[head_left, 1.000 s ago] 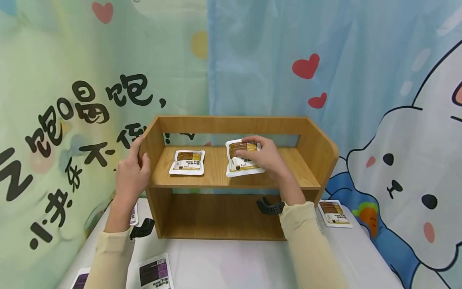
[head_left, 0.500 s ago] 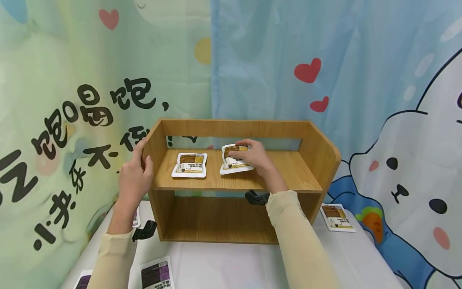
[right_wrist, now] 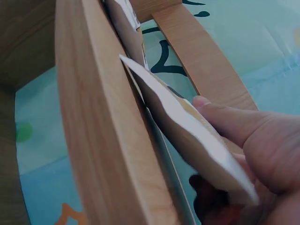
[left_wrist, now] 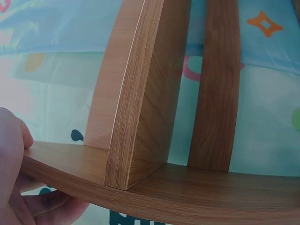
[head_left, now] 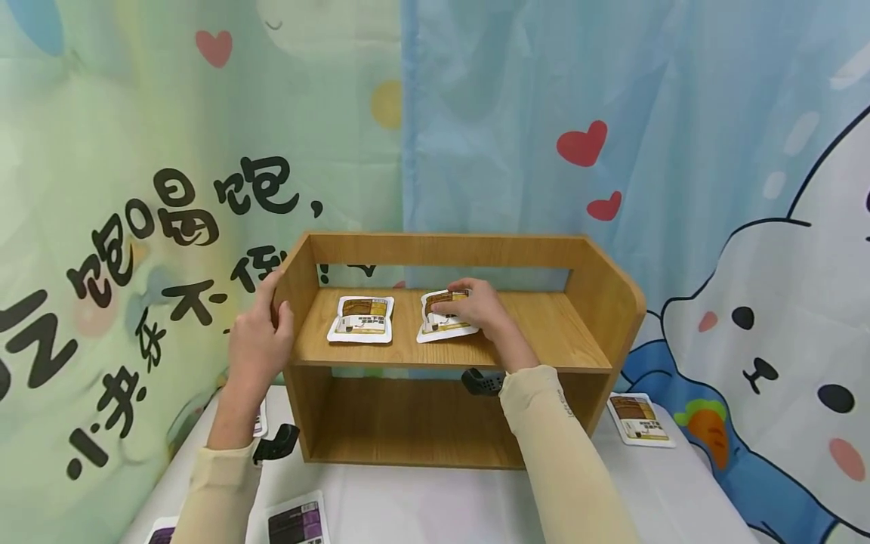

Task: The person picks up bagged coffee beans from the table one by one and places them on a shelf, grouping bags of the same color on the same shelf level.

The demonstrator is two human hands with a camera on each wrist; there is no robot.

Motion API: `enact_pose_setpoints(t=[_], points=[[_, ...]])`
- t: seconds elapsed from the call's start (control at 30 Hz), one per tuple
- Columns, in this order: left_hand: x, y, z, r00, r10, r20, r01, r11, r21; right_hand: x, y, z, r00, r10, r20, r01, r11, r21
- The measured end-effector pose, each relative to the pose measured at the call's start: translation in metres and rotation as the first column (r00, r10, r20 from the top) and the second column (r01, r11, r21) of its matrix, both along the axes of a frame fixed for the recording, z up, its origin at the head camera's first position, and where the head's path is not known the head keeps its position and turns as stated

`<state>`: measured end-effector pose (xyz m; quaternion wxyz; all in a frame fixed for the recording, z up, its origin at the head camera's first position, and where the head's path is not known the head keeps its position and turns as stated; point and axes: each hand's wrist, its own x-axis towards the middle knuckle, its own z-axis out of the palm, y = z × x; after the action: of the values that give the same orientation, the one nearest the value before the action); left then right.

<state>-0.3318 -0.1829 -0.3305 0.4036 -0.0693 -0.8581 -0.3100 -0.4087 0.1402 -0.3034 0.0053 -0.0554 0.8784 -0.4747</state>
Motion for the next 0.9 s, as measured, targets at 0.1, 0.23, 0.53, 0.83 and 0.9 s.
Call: enact_pose_setpoints(t=[0.1,0.23,0.53,0.83,0.9], points=[[-0.0018,0.0008,0.0001,1.000,0.000,-0.015,0.000,1.000,-0.002,-0.0006,0.0025,-0.0004,1.000,-0.009,0.001,0.009,0.999,0.037],[-0.0024,0.0004,-0.0010,1.000,0.009,-0.022,-0.009,1.000,-0.003,-0.0019,0.0034,-0.0012,1.000,-0.017,-0.006,0.017,0.995,0.102],[0.0004,0.0037,-0.0024,1.000,-0.001,-0.013,0.001,1.000,-0.005,-0.0022,0.0065,-0.0037,1.000,0.010,-0.008,-0.009,0.989,0.146],[-0.0009,0.0013,-0.0034,1.000,0.014,-0.021,-0.014,1.000,0.001,-0.0016,0.0047,-0.0034,1.000,0.015,-0.007,-0.014,0.979,0.203],[-0.0014,0.0013,-0.0025,0.999,0.017,-0.028,-0.017,1.000,0.000,-0.0009,0.0051,-0.0024,1.000,0.015,-0.009,-0.013,0.982,0.190]])
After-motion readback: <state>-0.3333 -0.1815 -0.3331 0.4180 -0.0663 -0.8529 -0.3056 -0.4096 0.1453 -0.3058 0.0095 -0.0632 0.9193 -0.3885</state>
